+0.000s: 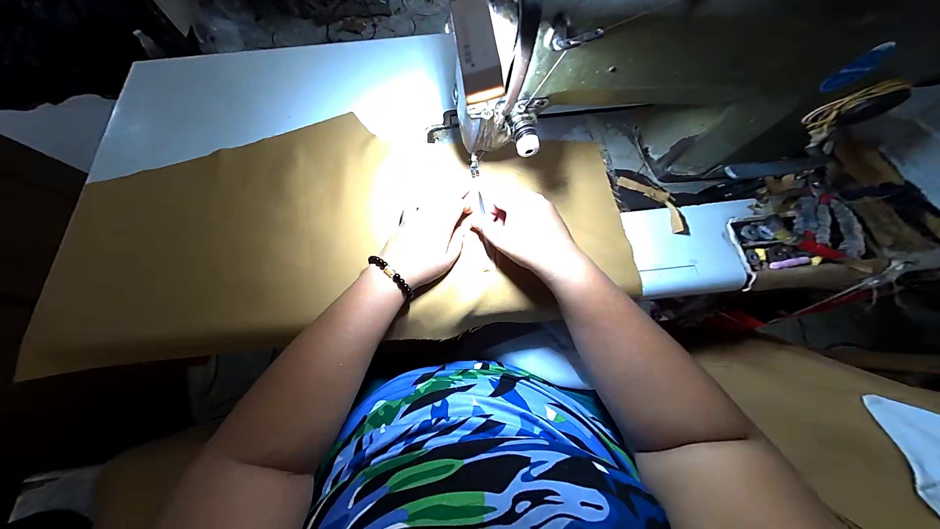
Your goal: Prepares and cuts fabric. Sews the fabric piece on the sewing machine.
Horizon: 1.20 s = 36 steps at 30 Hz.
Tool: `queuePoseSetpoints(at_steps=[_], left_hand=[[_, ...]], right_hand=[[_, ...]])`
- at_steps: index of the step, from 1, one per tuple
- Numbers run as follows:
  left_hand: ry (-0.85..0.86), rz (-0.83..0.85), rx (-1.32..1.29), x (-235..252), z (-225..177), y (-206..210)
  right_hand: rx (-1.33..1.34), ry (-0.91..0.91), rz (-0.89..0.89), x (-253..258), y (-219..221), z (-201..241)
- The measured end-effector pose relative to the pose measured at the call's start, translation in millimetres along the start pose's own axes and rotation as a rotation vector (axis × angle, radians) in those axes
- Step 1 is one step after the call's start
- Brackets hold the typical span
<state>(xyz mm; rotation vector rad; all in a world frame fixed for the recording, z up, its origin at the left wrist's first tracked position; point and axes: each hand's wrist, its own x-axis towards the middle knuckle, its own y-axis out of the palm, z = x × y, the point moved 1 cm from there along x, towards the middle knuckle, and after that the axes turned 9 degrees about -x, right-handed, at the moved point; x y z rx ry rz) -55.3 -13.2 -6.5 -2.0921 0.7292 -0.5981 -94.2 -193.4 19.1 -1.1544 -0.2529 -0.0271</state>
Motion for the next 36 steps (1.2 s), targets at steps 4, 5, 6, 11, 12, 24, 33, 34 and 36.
queuePoseSetpoints(at_steps=[4,5,6,11,12,24,33,34,36], left_hand=[[0.004,-0.069,-0.07,0,1,-3],[0.001,-0.087,-0.092,0,2,-4],[0.001,-0.112,-0.119,0,1,-4],[-0.06,-0.236,-0.269,-1,1,-11],[-0.066,-0.238,-0.281,-1,2,-12],[0.026,-0.163,-0.191,2,7,-6],[0.057,-0.136,-0.165,2,7,-5],[0.057,-0.134,-0.161,2,7,-5],[0.054,-0.134,-0.165,2,7,-4]], right_hand=[[-0.095,0.087,0.1,6,-2,15],[-0.103,0.082,0.077,7,0,16],[-0.1,0.069,0.05,8,2,17],[0.274,0.252,0.132,18,-3,11],[0.39,0.338,0.154,20,0,7],[0.704,0.464,0.071,20,11,-3],[0.641,0.456,0.044,18,14,-4],[0.632,0.456,0.045,18,13,-4],[0.623,0.447,0.036,19,14,-4]])
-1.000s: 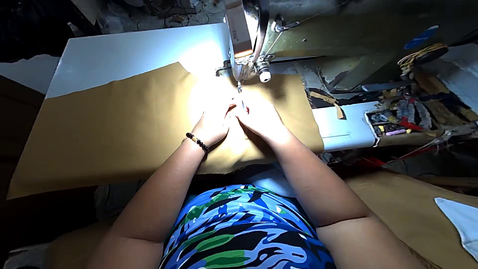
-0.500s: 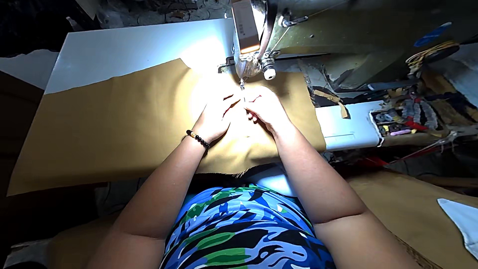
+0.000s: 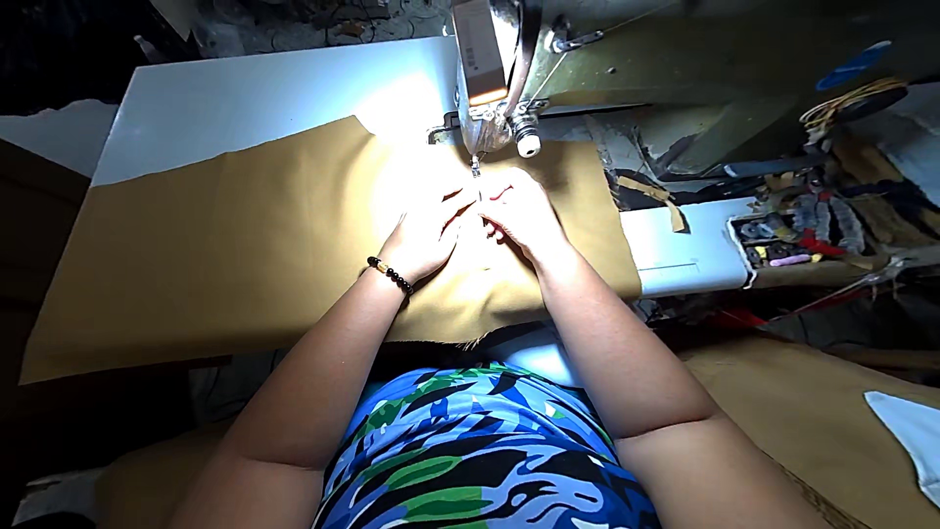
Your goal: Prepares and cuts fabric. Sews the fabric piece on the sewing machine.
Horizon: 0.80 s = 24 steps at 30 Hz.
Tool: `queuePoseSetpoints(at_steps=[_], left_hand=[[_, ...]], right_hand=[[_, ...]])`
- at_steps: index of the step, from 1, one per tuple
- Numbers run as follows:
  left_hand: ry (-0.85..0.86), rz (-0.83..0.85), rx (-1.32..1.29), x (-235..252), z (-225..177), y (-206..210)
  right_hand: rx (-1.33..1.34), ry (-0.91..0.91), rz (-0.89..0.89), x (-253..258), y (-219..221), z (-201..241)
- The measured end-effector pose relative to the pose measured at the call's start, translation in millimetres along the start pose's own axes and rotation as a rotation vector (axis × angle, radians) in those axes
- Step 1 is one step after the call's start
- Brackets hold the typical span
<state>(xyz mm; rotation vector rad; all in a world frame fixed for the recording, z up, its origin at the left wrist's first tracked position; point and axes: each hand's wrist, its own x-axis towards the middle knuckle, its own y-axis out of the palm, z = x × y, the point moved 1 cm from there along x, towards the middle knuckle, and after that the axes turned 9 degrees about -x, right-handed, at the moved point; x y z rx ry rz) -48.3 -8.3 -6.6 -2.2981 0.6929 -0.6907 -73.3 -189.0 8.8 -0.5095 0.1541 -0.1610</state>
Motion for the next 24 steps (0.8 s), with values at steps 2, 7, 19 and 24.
queuePoseSetpoints(at_steps=[2,7,19,24], left_hand=[[-0.022,0.023,0.008,0,0,0],[-0.04,0.044,0.03,-1,0,1],[-0.057,0.138,0.206,3,-7,4],[-0.079,0.168,0.227,5,-11,3]], right_hand=[[-0.002,-0.034,-0.007,0,0,-1],[-0.024,-0.064,-0.023,0,1,-1],[-0.445,-0.452,-0.204,-3,5,-6],[-0.61,-0.583,-0.106,-9,-2,-6]])
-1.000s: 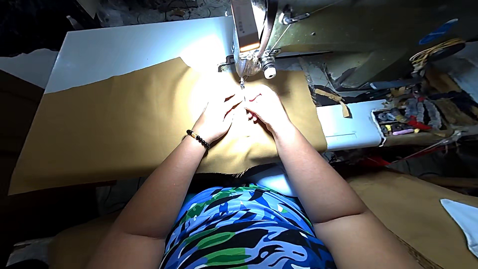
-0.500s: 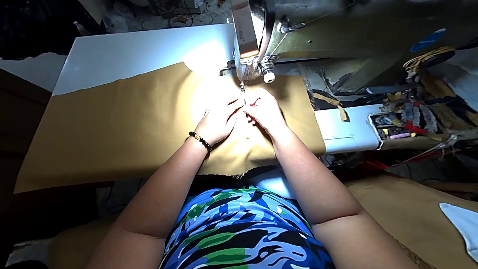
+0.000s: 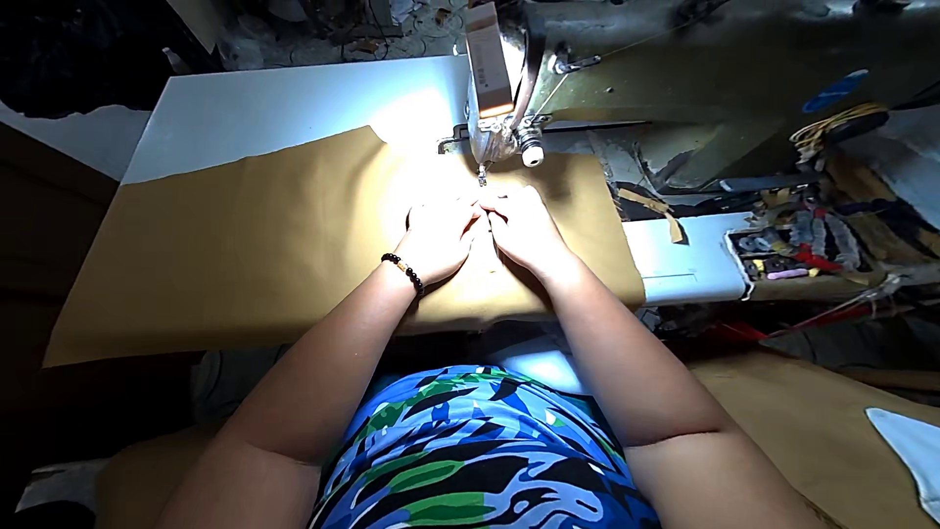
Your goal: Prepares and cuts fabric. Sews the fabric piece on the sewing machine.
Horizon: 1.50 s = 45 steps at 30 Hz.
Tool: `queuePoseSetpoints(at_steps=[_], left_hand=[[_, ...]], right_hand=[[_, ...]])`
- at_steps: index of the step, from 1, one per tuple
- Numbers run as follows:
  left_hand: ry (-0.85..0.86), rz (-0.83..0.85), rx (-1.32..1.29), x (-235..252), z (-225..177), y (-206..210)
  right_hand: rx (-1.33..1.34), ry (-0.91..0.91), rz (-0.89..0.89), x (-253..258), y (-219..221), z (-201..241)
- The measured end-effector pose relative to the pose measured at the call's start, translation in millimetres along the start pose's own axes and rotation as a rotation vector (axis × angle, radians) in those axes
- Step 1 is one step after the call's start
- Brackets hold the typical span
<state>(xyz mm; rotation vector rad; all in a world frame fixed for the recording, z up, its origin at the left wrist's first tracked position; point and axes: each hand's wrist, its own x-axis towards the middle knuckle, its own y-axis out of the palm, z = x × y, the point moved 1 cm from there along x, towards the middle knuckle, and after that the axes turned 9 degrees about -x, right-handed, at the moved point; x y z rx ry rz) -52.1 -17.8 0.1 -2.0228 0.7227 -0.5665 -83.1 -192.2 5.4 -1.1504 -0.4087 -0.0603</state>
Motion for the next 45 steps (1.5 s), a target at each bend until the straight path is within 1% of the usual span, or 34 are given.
queuePoseSetpoints(at_steps=[4,6,11,16,18,21,23,26,30,33,35,36,37,38,39,40,41,42,43,44,45], left_hand=[[-0.034,0.029,0.029,1,-2,-1],[-0.046,0.024,0.038,8,-2,-2],[-0.037,-0.03,0.025,24,4,0],[-0.076,-0.037,0.063,25,3,2],[-0.097,-0.027,0.073,25,1,2],[-0.061,-0.049,0.082,25,2,4],[-0.06,-0.034,0.073,26,3,4],[-0.058,-0.066,0.101,25,3,6],[-0.095,-0.034,0.1,27,0,1],[-0.113,-0.011,0.089,28,-1,0],[-0.101,-0.022,0.09,29,0,0],[-0.101,-0.018,0.088,29,0,-1],[-0.103,-0.017,0.084,29,0,-1],[-0.104,-0.018,0.079,29,0,-1],[-0.103,-0.021,0.077,29,0,0],[-0.098,-0.031,0.081,29,1,1],[-0.1,-0.027,0.084,29,1,1],[-0.099,-0.023,0.088,29,0,0],[-0.1,-0.014,0.089,30,0,-1],[-0.103,-0.002,0.085,30,-1,-2],[-0.103,-0.003,0.088,30,-1,-2]], right_hand=[[-0.034,-0.083,0.098,-3,-7,-9],[-0.078,-0.092,0.168,4,-11,-14],[-0.135,-0.091,0.273,20,-14,-24],[-0.14,-0.097,0.211,19,-7,-29],[-0.139,-0.094,0.208,19,-5,-29],[-0.147,-0.078,0.215,17,-6,-27],[-0.165,-0.063,0.231,16,-7,-25],[-0.173,-0.057,0.239,15,-7,-25],[-0.186,-0.051,0.243,17,-7,-23],[-0.22,-0.057,0.303,14,-9,-20],[-0.216,-0.068,0.361,6,-23,-24],[-0.185,-0.053,0.338,0,-34,-31],[-0.161,-0.032,0.234,-9,-47,-42],[-0.143,-0.001,0.071,-19,-61,-56],[-0.16,0.06,-0.103,-32,-77,-72],[-0.192,0.163,-0.231,-48,-92,-88],[-0.235,0.282,-0.305,-64,-104,-105],[-0.269,0.385,-0.342,-79,-111,-122],[-0.289,0.472,-0.337,-91,-112,-137],[-0.305,0.527,-0.313,-101,-108,-149],[-0.331,0.543,-0.295,-107,-102,-155]])
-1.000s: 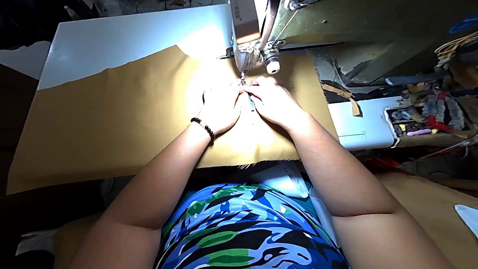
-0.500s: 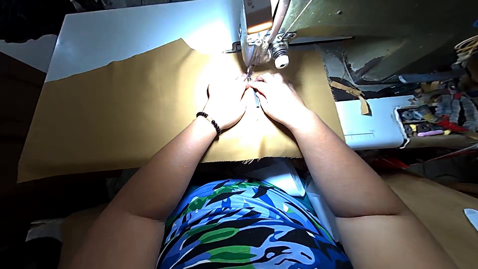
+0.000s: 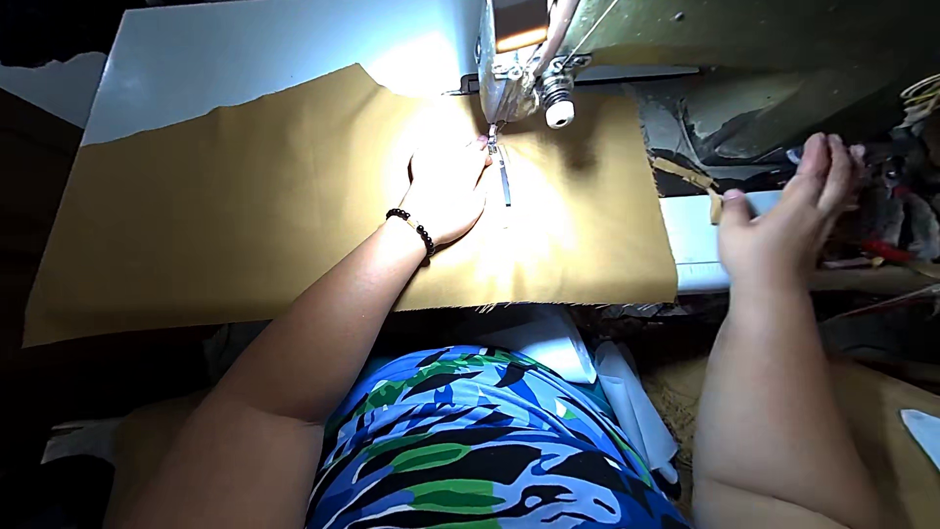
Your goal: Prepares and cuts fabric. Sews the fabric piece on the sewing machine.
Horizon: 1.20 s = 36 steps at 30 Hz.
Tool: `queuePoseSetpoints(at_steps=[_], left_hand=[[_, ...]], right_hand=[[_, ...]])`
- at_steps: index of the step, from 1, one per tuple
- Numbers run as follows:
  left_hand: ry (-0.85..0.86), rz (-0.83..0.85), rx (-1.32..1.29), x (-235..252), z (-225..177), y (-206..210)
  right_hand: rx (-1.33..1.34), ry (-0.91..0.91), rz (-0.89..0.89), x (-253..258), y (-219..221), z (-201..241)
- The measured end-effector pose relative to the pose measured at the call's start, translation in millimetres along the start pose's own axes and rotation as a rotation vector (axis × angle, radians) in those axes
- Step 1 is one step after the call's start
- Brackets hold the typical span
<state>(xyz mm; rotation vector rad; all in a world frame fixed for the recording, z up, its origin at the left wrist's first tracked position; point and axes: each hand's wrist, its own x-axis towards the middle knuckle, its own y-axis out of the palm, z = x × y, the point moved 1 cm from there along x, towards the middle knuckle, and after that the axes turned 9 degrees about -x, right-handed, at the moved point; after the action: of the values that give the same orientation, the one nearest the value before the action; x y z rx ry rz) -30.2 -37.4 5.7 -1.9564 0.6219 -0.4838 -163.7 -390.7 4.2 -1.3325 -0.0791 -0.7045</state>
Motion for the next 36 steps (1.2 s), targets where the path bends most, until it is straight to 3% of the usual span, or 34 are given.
queuePoseSetpoints(at_steps=[6,10,14,18,21,26,30,36], left_hand=[[-0.015,-0.007,0.021,2,0,1],[-0.002,-0.01,0.011,-1,0,1],[0.005,0.055,0.051,-8,-5,-7],[-0.115,-0.064,-0.256,-27,-28,-7],[-0.156,-0.102,-0.388,-34,-34,3],[-0.074,0.108,0.02,-54,-41,21],[-0.022,0.037,-0.025,-75,-45,20],[-0.004,-0.007,-0.074,-78,-41,21]], right_hand=[[0.033,0.049,-0.106,-5,9,-6],[-0.022,0.112,0.084,-3,3,-2],[0.151,-0.287,-0.073,-28,-15,46],[0.4,-0.709,0.131,-94,7,130],[0.396,-0.791,0.207,-105,22,152],[0.435,-0.867,0.109,-111,24,156],[0.413,-0.903,0.283,-89,8,159],[0.262,-0.728,0.45,0,28,181]])
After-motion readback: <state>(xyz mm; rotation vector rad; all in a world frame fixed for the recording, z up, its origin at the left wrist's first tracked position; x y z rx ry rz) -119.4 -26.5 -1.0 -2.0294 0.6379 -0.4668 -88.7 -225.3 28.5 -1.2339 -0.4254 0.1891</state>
